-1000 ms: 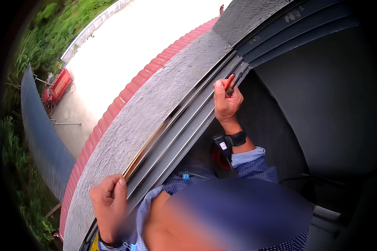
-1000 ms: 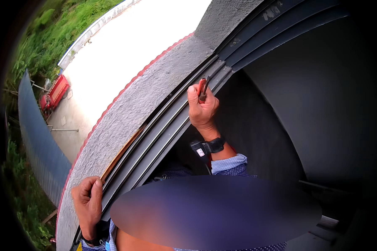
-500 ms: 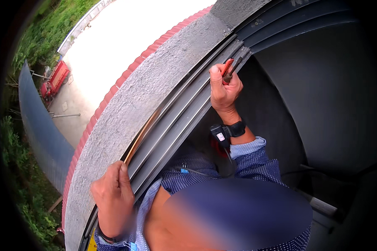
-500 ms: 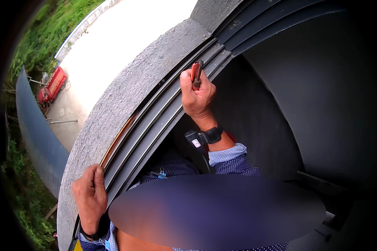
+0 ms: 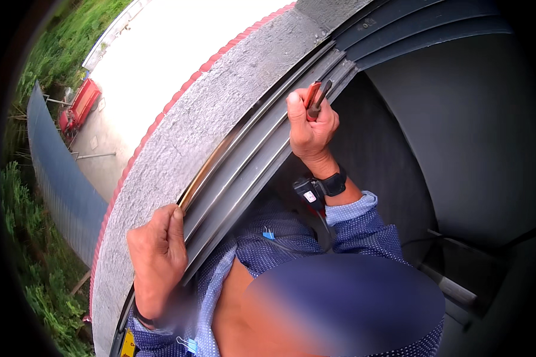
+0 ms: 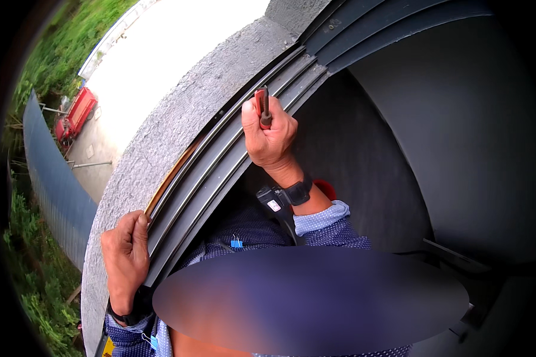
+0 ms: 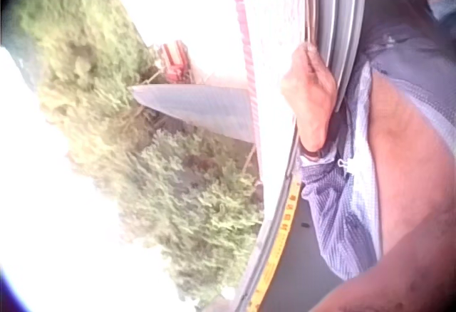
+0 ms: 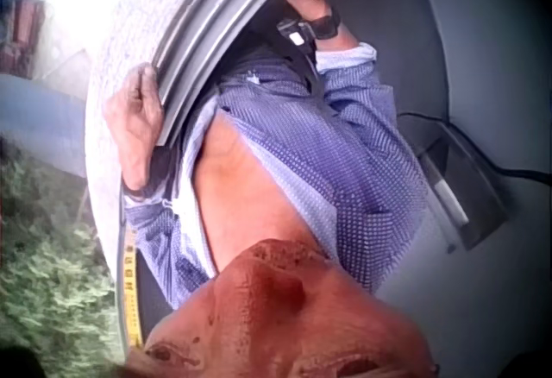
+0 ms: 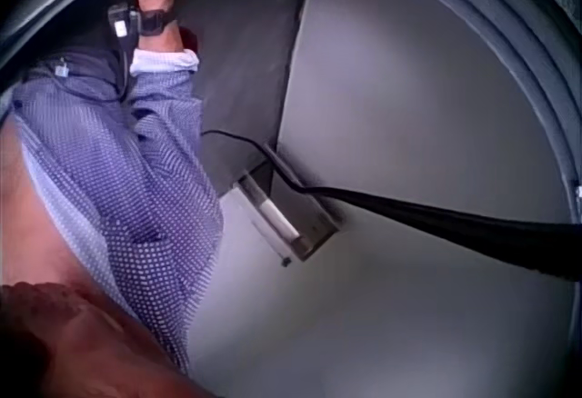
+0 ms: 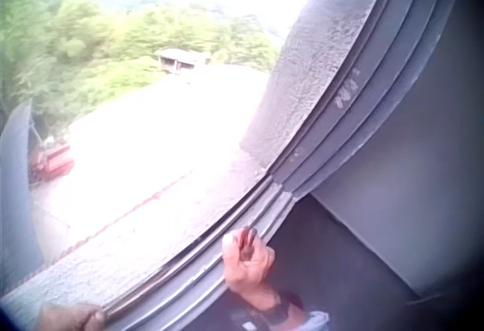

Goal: The person measures the interior track of a sliding window frame using a tape measure and marks a wooden strip with a pencil.

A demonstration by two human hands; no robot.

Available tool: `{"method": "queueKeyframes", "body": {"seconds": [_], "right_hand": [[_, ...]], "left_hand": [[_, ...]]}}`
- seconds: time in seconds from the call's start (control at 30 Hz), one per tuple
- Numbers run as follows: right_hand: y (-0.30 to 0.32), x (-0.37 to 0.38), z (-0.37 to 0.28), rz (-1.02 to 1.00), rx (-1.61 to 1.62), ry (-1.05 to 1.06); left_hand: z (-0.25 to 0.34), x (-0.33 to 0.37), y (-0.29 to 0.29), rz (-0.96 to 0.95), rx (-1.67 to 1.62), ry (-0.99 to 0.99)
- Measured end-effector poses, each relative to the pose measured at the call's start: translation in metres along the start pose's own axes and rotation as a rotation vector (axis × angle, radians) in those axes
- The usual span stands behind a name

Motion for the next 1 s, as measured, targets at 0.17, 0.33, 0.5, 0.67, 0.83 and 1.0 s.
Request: {"method": "queueKeyframes", "body": {"seconds": [0.17,0.33,0.5,0.67,0.83,1.0], "right_hand": [[-0.005,-0.005,0.001,-0.066,-0.014,-0.008],[-0.01,-0.004,0.0,-0.112,0.046,0.02],[-0.004,-0.003,0.005,-0.151,0.101,-0.118],[0.02,0.016,0.026,-0.026,0.157,-0.177],[0.013,0.026,0.025,-0.039,0.056,-0.083],[0.012,0.021,0.027,-0.068,0.044,-0.073]], "left_hand": [[-0.004,-0.009,0.002,0.016,-0.031,0.095],[-0.001,0.001,0.0,0.039,-0.095,0.107],[-0.003,-0.006,0.013,-0.004,-0.091,0.154],[0.005,0.007,0.005,0.071,-0.143,0.157],[0.011,0.016,0.003,0.054,-0.135,0.179],[0.012,0.034,-0.002,-0.139,-0.15,0.252]]}}
Point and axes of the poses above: each hand's wrist, its own x-axis towards the middle knuckle, its own y-axis out of the back of the hand, z = x × y, the point moved 7 cm from there along x, towards the middle knuckle, and after that the axes turned 8 degrees about x, right-handed, at the moved point
